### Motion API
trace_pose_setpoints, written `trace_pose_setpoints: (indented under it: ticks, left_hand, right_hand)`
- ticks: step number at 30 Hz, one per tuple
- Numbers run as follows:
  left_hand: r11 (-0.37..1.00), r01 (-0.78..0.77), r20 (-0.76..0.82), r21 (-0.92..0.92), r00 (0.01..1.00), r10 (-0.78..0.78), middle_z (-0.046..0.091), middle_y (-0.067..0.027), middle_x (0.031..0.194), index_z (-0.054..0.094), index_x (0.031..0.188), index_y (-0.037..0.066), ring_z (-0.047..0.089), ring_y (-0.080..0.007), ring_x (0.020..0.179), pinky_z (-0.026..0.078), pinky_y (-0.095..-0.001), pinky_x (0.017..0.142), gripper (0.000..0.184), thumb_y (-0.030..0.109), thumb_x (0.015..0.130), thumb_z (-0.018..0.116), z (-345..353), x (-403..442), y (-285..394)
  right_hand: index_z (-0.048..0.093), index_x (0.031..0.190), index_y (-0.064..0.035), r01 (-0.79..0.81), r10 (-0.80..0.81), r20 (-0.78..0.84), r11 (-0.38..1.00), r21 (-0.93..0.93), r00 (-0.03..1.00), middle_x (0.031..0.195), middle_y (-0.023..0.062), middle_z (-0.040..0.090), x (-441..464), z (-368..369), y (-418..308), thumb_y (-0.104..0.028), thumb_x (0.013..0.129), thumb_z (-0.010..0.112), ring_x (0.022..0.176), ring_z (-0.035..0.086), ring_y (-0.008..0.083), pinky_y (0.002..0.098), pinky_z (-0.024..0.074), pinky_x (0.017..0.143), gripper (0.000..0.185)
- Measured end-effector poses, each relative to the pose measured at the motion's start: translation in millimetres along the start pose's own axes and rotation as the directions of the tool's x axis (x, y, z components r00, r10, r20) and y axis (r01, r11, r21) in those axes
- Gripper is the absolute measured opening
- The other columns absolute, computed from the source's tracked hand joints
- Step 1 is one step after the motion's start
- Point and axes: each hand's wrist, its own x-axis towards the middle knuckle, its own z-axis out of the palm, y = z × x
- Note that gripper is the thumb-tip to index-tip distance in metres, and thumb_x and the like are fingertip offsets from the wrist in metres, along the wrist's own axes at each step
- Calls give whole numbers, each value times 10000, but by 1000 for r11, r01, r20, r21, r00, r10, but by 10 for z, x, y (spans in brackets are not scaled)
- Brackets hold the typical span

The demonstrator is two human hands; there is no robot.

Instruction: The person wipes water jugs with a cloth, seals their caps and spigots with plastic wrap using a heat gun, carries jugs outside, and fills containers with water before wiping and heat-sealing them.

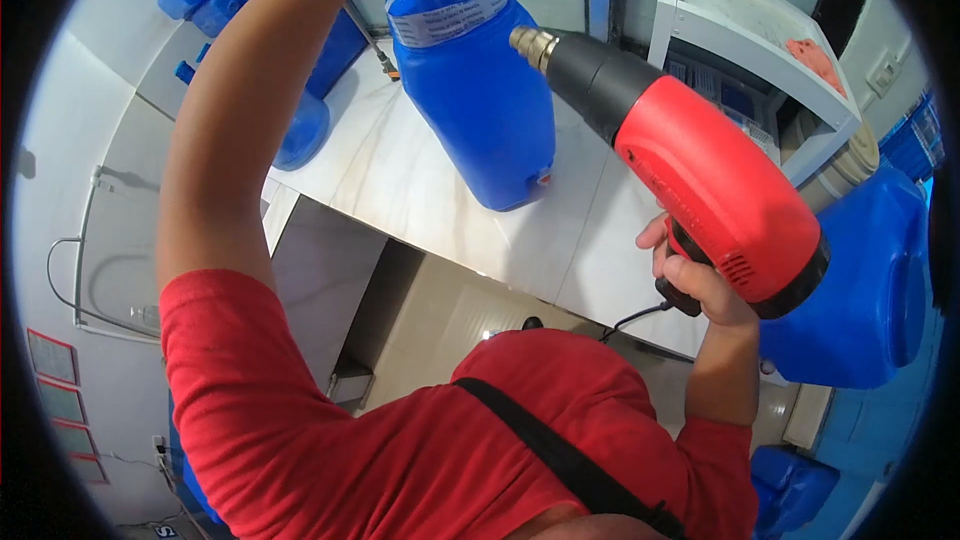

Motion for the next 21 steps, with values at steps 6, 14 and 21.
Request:
trace_pose_setpoints:
  ticks: [6,14,21]
  left_hand:
    - [943,-328,207,53,928,311,318,-279,1539,220,1549,13,376,-423,1395,376,-509,1118,1091,751,810,538,-47,-71,50]
    - [988,99,259,-115,963,-67,382,-256,1504,356,1505,30,401,-375,1387,413,-524,1083,1088,850,798,459,-139,-233,246]
    - [987,-73,196,-143,975,101,406,-247,1489,343,1502,37,398,-369,1389,401,-516,1099,1030,778,809,519,-94,-419,441]
  right_hand:
    - [652,1052,64,318,-305,112,802,-506,946,897,91,674,39,84,-210,-17,758,637,707,590,124,270,478,665,306]
    - [645,1059,74,325,-325,73,851,-413,943,889,106,673,56,39,-1,-38,752,649,693,587,131,274,480,661,327]
    - [665,993,68,266,-285,6,884,-385,958,802,82,653,40,100,-77,-63,756,661,684,585,128,268,468,639,270]
